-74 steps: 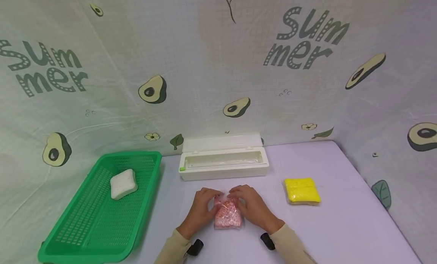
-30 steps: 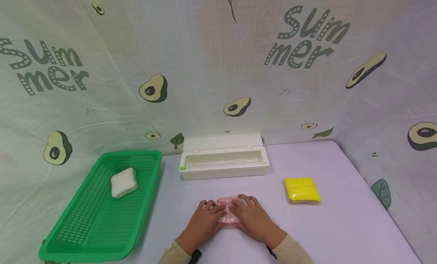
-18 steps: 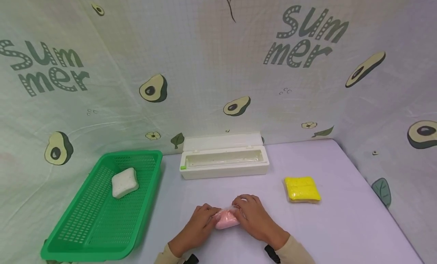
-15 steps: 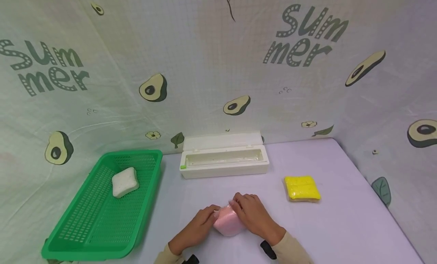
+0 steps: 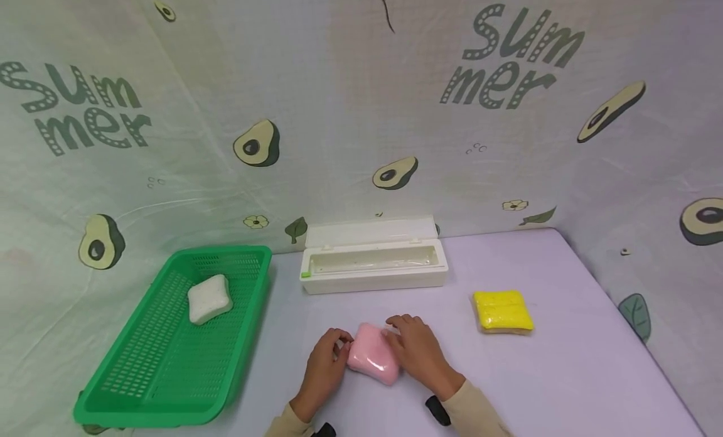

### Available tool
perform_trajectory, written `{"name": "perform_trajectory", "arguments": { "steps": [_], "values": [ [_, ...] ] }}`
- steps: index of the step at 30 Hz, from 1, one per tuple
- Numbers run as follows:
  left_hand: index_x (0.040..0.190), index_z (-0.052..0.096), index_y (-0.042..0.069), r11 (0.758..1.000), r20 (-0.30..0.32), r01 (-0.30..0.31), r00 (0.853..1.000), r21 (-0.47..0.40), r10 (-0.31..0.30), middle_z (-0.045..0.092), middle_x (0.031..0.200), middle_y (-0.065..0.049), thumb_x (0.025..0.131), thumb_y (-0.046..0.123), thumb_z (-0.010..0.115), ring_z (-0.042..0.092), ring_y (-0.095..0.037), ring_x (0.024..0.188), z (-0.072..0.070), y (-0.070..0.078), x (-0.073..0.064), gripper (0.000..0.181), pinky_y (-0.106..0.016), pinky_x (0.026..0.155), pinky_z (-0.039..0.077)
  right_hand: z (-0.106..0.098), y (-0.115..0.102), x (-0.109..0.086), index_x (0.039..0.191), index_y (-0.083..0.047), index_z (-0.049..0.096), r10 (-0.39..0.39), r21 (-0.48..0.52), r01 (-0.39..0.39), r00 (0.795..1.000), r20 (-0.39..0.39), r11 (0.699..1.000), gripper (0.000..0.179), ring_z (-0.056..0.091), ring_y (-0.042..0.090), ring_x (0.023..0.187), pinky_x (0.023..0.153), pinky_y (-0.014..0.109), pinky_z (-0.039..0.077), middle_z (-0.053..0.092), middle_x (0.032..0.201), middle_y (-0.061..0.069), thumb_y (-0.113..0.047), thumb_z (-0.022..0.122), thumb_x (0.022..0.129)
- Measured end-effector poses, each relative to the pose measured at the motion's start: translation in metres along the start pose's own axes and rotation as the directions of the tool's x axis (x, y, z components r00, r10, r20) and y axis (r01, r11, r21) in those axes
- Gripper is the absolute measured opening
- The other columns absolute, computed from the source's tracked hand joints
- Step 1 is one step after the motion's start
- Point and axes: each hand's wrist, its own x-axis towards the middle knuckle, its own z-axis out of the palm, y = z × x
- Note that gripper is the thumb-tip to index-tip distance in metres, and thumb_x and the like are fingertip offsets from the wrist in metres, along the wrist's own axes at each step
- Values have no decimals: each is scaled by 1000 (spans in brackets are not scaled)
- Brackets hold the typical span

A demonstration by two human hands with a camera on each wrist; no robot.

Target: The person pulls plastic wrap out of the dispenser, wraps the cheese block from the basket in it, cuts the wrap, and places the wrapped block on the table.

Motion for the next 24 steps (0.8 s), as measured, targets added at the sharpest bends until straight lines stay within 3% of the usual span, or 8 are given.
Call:
{"name": "perform_trajectory", "arguments": {
  "steps": [4,11,17,24],
  "values": [
    [91,66,22,999,6,48,999,-7,-48,52,77,14,86,19,64,42,-5,60,0,-5,-4,6,-22,50,36,-2,0,-16,112,-8,60,19,-65,-20,1000,-16,998,41,53,20,91,76,39,45,57,105,5,-29,72,80],
    [103,64,21,991,58,-67,996,120,61,51,81,18,72,35,76,39,-2,66,-5,-7,-17,36,-22,59,32,1,-4,-42,118,-1,52,96,-176,-96,995,-9,980,79,55,19,84,71,39,47,59,97,6,-49,80,62],
    [106,61,18,977,101,-168,983,135,155,52,82,18,70,28,78,40,0,69,0,-1,-24,41,-21,62,32,2,-5,-51,105,-2,60,93,-290,-103,994,-51,951,67,53,22,88,71,39,41,55,96,7,-46,82,60],
    [107,62,18,961,138,-255,961,109,239,55,82,18,73,24,76,42,0,73,24,22,-26,37,-22,66,34,-22,15,-60,104,-5,64,137,-281,-142,990,-38,949,59,52,23,89,73,39,42,55,100,5,-36,85,59]
  ]
}}
